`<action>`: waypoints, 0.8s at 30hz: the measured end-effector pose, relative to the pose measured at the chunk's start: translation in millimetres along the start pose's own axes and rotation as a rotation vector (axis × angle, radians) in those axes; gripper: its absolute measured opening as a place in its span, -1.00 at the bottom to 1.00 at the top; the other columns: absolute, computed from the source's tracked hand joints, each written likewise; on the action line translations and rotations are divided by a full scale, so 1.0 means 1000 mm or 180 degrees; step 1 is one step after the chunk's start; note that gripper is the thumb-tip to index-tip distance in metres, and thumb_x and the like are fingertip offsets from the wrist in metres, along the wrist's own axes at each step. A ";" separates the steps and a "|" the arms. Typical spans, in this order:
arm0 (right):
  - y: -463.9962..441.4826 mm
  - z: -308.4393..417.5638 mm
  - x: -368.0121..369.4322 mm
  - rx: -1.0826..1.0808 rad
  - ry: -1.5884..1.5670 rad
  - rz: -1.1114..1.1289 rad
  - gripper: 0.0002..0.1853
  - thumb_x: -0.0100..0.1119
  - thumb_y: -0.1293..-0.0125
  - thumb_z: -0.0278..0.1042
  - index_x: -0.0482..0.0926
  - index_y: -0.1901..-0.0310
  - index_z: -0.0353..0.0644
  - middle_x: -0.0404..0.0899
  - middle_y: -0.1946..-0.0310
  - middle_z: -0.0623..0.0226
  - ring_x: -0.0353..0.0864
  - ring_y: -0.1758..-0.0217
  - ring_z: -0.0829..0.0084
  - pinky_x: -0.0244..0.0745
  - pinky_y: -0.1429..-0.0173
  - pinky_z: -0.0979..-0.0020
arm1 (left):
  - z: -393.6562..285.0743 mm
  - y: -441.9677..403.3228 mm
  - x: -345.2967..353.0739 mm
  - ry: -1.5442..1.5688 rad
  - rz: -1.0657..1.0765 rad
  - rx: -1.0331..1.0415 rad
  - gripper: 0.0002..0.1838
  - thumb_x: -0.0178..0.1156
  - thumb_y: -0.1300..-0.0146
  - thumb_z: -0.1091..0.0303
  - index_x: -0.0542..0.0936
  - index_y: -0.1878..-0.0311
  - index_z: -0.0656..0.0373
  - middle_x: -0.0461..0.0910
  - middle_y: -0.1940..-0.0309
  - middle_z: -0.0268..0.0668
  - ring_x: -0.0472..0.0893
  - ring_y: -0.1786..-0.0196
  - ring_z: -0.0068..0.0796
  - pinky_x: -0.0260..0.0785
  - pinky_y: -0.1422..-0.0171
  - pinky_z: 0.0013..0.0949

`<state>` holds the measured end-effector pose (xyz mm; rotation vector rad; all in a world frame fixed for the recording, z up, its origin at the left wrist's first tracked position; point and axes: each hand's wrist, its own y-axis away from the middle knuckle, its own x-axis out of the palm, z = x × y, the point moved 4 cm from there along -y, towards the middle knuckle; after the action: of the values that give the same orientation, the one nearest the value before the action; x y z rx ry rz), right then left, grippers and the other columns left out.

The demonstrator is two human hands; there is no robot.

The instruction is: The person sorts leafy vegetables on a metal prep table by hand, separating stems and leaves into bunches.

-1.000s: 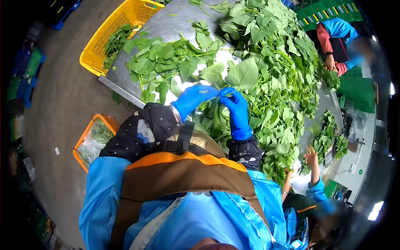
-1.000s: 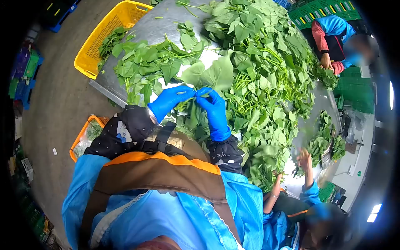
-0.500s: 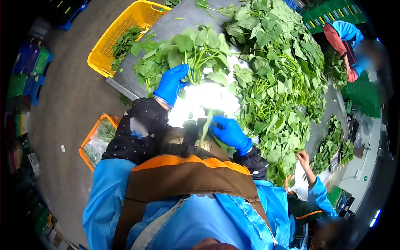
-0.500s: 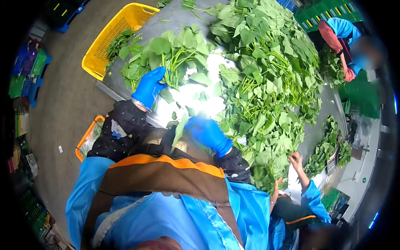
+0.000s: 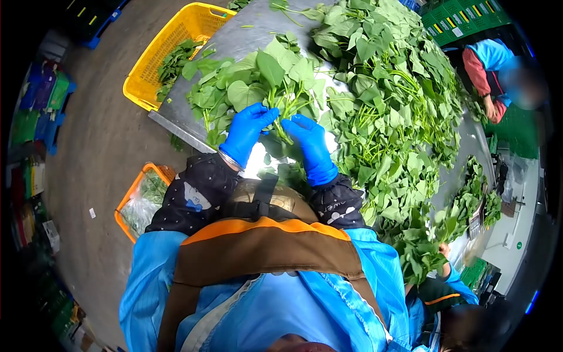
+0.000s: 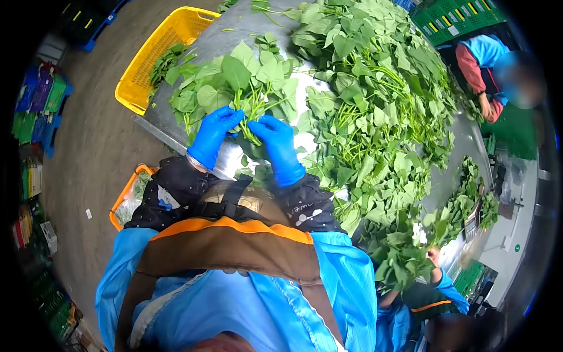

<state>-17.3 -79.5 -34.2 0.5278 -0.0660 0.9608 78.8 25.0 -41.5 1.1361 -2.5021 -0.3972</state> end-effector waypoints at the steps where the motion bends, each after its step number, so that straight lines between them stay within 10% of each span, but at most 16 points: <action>1: 0.000 -0.003 -0.001 0.0029 -0.0213 -0.0012 -0.85 0.20 -0.10 -0.44 0.57 0.30 -0.31 0.54 0.46 0.44 0.44 0.42 0.67 0.33 0.31 0.63 | 0.002 0.000 -0.001 0.0062 0.0023 -0.0071 -0.80 0.20 -0.14 0.22 0.54 0.28 0.15 0.49 0.43 -0.47 0.43 0.38 -0.69 0.28 0.28 -0.58; 16: 0.036 0.007 -0.011 -0.0771 0.1165 0.0488 -0.82 0.31 0.02 -0.52 0.46 0.59 -0.24 0.45 0.65 0.45 0.35 0.60 0.68 0.26 0.51 0.57 | 0.008 -0.026 -0.053 -0.1836 -0.1259 0.0460 -0.69 0.18 -0.15 0.22 0.60 0.41 0.35 0.60 0.59 -0.26 0.54 0.53 -0.59 0.35 0.41 -0.53; 18: 0.054 0.008 -0.012 -0.0769 0.1537 0.0867 -0.82 0.35 0.04 -0.52 0.48 0.59 -0.25 0.41 0.68 0.45 0.31 0.57 0.71 0.26 0.49 0.58 | 0.003 -0.030 -0.072 0.0039 -0.1383 0.0588 -0.74 0.20 -0.14 0.27 0.60 0.37 0.33 0.60 0.52 -0.26 0.54 0.51 -0.58 0.37 0.38 -0.54; 21: 0.029 -0.033 -0.057 -0.1040 0.3674 0.1555 -0.67 0.38 0.11 -0.36 0.60 0.22 -0.10 0.58 0.36 0.29 0.53 0.39 0.42 0.42 0.28 0.45 | -0.017 -0.019 -0.067 0.0353 -0.1265 0.0694 -0.80 0.22 -0.14 0.33 0.59 0.34 0.30 0.59 0.47 -0.26 0.55 0.48 -0.56 0.38 0.40 -0.54; 24: 0.033 0.017 -0.058 -0.1491 0.4391 0.0745 -0.58 0.32 0.08 -0.28 0.54 0.09 -0.04 0.51 0.08 0.20 0.48 0.05 0.11 0.39 0.03 0.21 | -0.028 -0.010 -0.046 0.0255 -0.1177 0.0604 -0.81 0.24 -0.11 0.33 0.59 0.36 0.29 0.59 0.51 -0.30 0.55 0.50 -0.59 0.35 0.42 -0.60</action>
<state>-74.7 -116.6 -22.8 -0.6504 0.8815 1.3146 125.6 51.0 -29.8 1.6634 -2.2958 -0.2052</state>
